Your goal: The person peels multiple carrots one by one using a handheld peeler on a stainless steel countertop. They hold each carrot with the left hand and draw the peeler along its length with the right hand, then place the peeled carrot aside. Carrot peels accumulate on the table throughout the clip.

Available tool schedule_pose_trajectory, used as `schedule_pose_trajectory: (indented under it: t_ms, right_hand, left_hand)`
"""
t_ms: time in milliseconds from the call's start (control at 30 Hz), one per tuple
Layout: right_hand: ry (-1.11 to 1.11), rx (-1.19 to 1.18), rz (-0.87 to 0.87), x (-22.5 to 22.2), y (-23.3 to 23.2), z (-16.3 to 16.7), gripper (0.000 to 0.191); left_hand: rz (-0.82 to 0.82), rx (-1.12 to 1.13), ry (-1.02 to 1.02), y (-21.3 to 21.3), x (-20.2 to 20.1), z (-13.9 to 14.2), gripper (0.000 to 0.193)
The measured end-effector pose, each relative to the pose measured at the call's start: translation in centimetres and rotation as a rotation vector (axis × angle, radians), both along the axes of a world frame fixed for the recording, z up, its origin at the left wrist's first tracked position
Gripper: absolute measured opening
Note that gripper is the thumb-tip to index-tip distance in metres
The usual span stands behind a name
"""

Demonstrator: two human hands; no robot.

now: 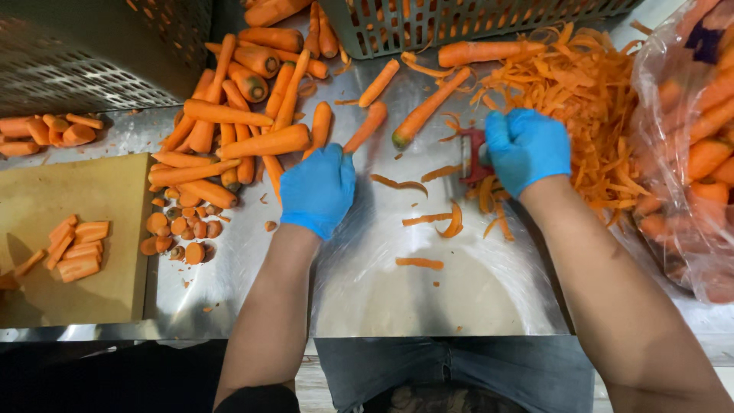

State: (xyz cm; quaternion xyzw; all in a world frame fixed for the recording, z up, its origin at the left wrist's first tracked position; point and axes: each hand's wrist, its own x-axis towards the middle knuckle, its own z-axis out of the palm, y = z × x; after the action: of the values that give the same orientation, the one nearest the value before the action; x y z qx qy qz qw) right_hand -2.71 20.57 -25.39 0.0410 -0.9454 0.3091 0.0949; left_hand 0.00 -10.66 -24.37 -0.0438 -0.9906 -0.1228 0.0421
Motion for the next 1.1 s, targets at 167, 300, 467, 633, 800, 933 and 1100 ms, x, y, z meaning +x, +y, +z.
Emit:
schedule_pose_trajectory:
  t_ms: [167, 300, 467, 633, 800, 933, 1100]
  right_hand:
    - [0.184, -0.273, -0.161, 0.7, 1.5, 1.1, 0.042]
    - [0.410, 0.108, -0.081, 1.3, 0.9, 1.6, 0.037]
    - [0.421, 0.277, 0.238, 2.1, -2.9, 1.5, 0.026]
    - [0.391, 0.407, 0.253, 2.0, -4.3, 0.1, 0.033]
    - [-0.040, 0.352, 0.190, -2.4, 0.3, -1.5, 0.032]
    - [0.040, 0.634, -0.104, -5.0, 5.2, -1.3, 0.055]
    - [0.189, 0.403, 0.058, -1.2, 2.2, -0.5, 0.039]
  left_hand:
    - [-0.281, 0.280, 0.247, 1.9, 1.5, -0.2, 0.020]
    - [-0.429, 0.113, 0.090, 4.7, 2.2, -0.5, 0.020]
    - [-0.530, 0.150, 0.208, 5.5, 2.9, -0.4, 0.021]
    - [-0.562, 0.145, 0.216, 5.3, 3.1, -0.8, 0.023]
    - [-0.604, 0.211, 0.261, 4.8, 2.5, -0.9, 0.023]
    - [-0.538, 0.193, 0.223, 4.7, 2.2, -0.4, 0.020]
    - [-0.451, 0.202, 0.183, 5.3, 2.7, -0.2, 0.020]
